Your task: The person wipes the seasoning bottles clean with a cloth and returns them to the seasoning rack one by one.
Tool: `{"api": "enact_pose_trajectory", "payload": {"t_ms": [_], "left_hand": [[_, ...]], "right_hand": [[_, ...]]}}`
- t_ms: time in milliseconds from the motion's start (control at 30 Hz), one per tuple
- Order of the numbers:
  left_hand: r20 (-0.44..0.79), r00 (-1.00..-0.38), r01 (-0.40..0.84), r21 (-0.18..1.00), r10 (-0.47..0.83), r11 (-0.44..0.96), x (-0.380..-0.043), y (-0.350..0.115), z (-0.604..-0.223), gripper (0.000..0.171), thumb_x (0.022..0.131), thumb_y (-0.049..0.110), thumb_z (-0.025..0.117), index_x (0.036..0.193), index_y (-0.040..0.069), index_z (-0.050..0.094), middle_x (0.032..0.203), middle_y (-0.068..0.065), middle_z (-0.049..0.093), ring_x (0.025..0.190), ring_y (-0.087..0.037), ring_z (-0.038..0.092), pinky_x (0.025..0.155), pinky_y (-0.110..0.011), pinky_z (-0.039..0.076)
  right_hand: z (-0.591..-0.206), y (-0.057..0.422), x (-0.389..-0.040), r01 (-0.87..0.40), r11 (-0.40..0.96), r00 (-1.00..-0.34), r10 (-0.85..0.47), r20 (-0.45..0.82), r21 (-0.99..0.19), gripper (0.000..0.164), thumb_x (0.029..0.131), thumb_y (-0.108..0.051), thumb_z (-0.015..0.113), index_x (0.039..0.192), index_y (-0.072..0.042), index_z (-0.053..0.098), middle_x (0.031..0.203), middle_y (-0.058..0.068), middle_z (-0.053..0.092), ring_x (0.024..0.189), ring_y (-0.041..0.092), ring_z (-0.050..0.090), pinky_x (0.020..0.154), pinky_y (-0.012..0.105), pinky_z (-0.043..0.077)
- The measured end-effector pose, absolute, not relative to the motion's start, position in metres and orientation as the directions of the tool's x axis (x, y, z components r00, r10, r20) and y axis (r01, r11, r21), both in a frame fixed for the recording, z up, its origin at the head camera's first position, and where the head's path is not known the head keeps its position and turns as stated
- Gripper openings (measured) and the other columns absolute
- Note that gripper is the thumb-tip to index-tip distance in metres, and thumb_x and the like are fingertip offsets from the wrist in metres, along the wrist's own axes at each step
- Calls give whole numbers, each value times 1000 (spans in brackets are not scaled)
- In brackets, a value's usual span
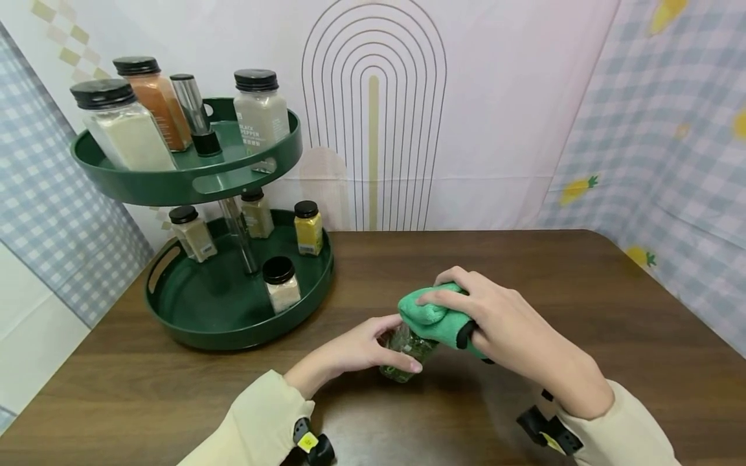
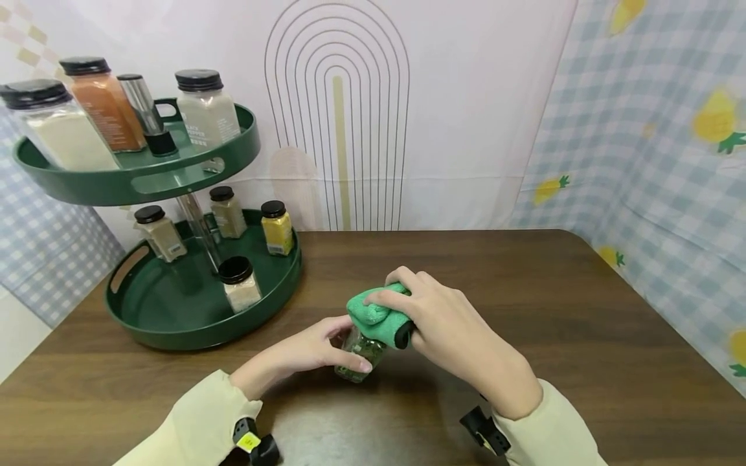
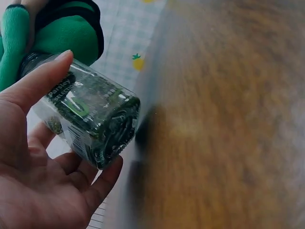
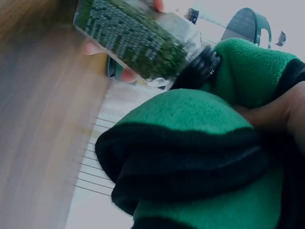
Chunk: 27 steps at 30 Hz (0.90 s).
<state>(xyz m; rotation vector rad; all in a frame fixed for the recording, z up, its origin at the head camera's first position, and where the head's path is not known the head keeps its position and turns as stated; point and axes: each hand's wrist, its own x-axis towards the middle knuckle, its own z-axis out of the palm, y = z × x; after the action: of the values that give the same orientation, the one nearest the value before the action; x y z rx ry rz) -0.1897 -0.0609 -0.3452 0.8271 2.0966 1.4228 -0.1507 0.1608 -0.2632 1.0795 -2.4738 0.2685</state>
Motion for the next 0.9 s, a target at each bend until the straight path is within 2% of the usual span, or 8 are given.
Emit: {"api": "enact_pose_trajectory", "payload": {"t_ms": [233, 433, 700, 833, 900], "left_hand": [[-48, -711, 326, 862, 702, 389, -185, -58, -343, 51, 74, 30, 78, 121, 29, 56, 100, 14, 62, 93, -3, 56, 81, -21, 46], [-40, -721, 344, 846, 692, 407, -186, -60, -343, 49, 73, 31, 79, 117, 31, 59, 97, 15, 63, 90, -2, 56, 80, -21, 46], [-2, -692, 300, 909, 722, 291, -190, -63, -346, 45, 76, 17, 77, 117, 19, 59, 97, 4, 63, 90, -6, 56, 80, -23, 46], [-10, -691, 279, 919, 722, 280, -191, -62, -347, 45, 76, 19, 76, 117, 19, 59, 98, 3, 63, 90, -7, 56, 81, -23, 46], [-19, -695, 256, 928, 719, 271, -191, -63, -347, 43, 77, 20, 75, 117, 19, 59, 99, 3, 62, 92, -9, 56, 82, -25, 46]], "right_hand": [[-265, 165, -154, -668, 744, -692, -616, 378, -10, 68, 67, 20, 43, 108, -30, 63, 101, -7, 53, 81, 10, 55, 52, 22, 34], [-267, 168, -157, -650, 760, -716, -607, 344, -11, 67, 69, 19, 44, 108, -31, 64, 99, -9, 52, 79, 8, 52, 53, 23, 34], [-263, 178, -160, -596, 803, -792, -586, 170, -12, 56, 76, 13, 55, 110, -30, 64, 99, -4, 54, 82, 15, 53, 51, 25, 34], [-253, 183, -156, -585, 810, -789, -554, 267, -46, 62, 75, 15, 52, 118, -29, 60, 108, -3, 54, 85, 16, 54, 54, 27, 36], [-249, 183, -153, -614, 786, -759, -561, 330, -76, 69, 72, 18, 47, 121, -29, 59, 112, -4, 53, 86, 15, 55, 58, 27, 38]]}}
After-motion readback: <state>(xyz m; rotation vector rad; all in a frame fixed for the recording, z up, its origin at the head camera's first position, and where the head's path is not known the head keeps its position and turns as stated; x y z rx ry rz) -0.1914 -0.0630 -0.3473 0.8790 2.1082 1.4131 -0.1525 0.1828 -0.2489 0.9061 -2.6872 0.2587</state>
